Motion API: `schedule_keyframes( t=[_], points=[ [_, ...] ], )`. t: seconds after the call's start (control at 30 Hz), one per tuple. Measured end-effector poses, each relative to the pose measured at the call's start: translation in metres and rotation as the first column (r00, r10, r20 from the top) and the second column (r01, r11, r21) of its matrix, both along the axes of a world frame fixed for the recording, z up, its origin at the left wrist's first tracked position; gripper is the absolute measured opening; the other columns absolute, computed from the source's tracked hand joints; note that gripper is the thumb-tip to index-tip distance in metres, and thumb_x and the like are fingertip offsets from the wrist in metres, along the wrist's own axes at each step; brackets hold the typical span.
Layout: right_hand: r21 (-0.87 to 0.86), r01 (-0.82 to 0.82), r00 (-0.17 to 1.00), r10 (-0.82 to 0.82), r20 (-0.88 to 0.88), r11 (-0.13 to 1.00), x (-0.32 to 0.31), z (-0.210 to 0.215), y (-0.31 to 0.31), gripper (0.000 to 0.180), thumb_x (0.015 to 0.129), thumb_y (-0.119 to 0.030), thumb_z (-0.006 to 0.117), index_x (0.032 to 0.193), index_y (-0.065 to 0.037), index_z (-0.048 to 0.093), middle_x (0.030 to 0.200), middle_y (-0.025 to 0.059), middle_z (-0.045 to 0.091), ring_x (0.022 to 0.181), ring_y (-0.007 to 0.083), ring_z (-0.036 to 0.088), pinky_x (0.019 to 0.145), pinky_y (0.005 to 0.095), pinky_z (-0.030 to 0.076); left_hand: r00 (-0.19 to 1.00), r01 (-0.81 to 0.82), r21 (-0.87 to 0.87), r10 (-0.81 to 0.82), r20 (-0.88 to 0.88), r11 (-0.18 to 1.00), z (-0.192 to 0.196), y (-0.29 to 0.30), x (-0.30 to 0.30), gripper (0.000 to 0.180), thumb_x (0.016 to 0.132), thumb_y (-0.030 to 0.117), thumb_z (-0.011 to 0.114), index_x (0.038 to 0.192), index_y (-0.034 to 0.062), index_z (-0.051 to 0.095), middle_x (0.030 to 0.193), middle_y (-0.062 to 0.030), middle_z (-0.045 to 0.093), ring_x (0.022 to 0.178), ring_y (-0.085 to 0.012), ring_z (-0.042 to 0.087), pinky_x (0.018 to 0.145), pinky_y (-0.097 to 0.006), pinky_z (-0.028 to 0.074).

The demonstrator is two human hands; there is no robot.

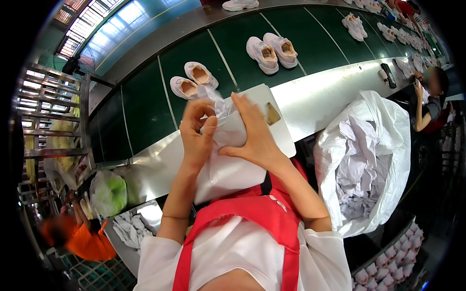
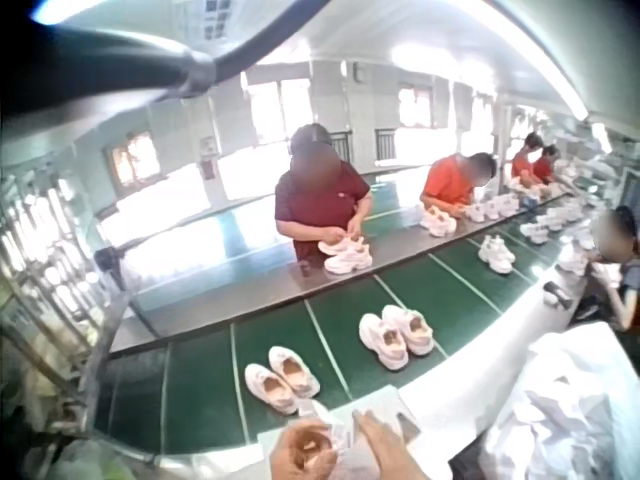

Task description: The person stands at a conveyor belt in a factory, repeatedly picking up white tissue paper from a large sack, crumpling it, and stuffing it into pairs of white sneakers moving along the belt. The person also occasionally wipes the shoes with a cloth and uses a small wooden block to press the paper inside.

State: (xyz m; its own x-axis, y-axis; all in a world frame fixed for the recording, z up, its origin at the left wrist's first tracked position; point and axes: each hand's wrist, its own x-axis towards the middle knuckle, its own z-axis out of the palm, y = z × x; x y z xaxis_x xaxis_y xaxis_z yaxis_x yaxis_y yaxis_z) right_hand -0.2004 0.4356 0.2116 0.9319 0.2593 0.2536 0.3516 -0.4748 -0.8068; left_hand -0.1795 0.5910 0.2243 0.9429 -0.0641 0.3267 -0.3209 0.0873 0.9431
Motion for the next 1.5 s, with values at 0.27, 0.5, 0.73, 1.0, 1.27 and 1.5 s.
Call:
schedule_keyframes(
  t=[0.27, 0.5, 0.73, 1.0, 1.27, 1.5],
  points=[
    [0.521, 0.007, 0.798, 0.309, -0.517, 0.853, 0.006, -0.019, -0.001, 0.069, 0.062, -0.020, 0.080, 0.122, -0.002, 0.052, 0.108, 0.0091, 0.062, 0.102, 0.0181, 0.057, 0.092, 0.0293, 0.042, 0.938, 0.080, -0.368, -0.194, -0.287, 0.926, -0.029, -0.011, 0.015, 0.048, 0.091, 0.025, 0.060, 0.128, 0.0003, 0.044, 0.071, 0.0047, 0.052, 0.062, -0.0005, 0.045, 0.058, -0.014, 0.035],
    [0.359, 0.267, 0.918, -0.123, -0.377, 0.894, 0.019, -0.025, -0.021, 0.053, 0.066, -0.020, 0.079, 0.111, 0.000, 0.058, 0.101, 0.0100, 0.064, 0.093, 0.0158, 0.060, 0.082, 0.0294, 0.047, 0.997, 0.053, 0.167, -0.044, -0.062, 0.985, -0.004, -0.012, -0.007, 0.085, 0.075, 0.027, 0.075, 0.139, 0.0020, 0.026, 0.125, -0.0146, 0.047, 0.117, -0.0239, 0.048, 0.096, -0.037, 0.040],
    [0.405, 0.464, 0.882, -0.453, -0.131, 0.788, 0.009, 0.035, -0.049, 0.045, 0.069, -0.016, 0.080, 0.105, -0.001, 0.056, 0.089, 0.0065, 0.064, 0.082, 0.0149, 0.061, 0.072, 0.0287, 0.049, 0.904, 0.322, 0.456, -0.126, -0.409, 0.829, -0.068, 0.022, -0.038, 0.112, 0.071, 0.052, 0.074, 0.147, 0.0034, 0.008, 0.147, -0.0246, 0.024, 0.135, -0.0348, 0.032, 0.108, -0.044, 0.031],
    [-0.171, -0.486, 0.592, 0.467, 0.657, 0.857, -0.025, 0.004, 0.012, 0.027, 0.071, -0.012, 0.067, 0.097, -0.013, 0.061, 0.079, 0.0011, 0.056, 0.067, 0.0160, 0.056, 0.066, 0.0296, 0.048, 0.310, 0.075, -0.872, -0.843, -0.440, 0.483, -0.058, 0.012, -0.018, 0.092, 0.079, 0.074, 0.042, 0.142, 0.0074, 0.032, 0.136, -0.0197, 0.045, 0.120, -0.0319, 0.050, 0.100, -0.041, 0.043],
    [0.242, -0.104, 0.981, 0.059, 0.186, 0.965, -0.014, -0.004, 0.007, 0.049, 0.063, -0.013, 0.079, 0.106, -0.006, 0.056, 0.093, 0.0089, 0.059, 0.085, 0.0257, 0.060, 0.075, 0.0313, 0.048, 0.740, 0.215, -0.293, -0.352, -0.574, 0.931, -0.081, -0.006, -0.016, 0.048, 0.093, 0.040, 0.053, 0.124, 0.0044, 0.050, 0.102, -0.0040, 0.060, 0.089, -0.0126, 0.059, 0.076, -0.026, 0.048],
    [0.167, 0.007, 0.967, 0.036, -0.252, 0.986, 0.009, -0.012, 0.009, 0.062, 0.070, -0.018, 0.078, 0.120, -0.003, 0.044, 0.102, 0.0164, 0.059, 0.094, 0.0307, 0.060, 0.085, 0.0337, 0.046, 0.893, 0.095, -0.061, -0.112, -0.435, 0.994, -0.044, 0.010, -0.015, 0.053, 0.087, 0.038, 0.060, 0.121, -0.0005, 0.047, 0.109, -0.0111, 0.058, 0.100, -0.0191, 0.057, 0.087, -0.030, 0.045]
  ],
)
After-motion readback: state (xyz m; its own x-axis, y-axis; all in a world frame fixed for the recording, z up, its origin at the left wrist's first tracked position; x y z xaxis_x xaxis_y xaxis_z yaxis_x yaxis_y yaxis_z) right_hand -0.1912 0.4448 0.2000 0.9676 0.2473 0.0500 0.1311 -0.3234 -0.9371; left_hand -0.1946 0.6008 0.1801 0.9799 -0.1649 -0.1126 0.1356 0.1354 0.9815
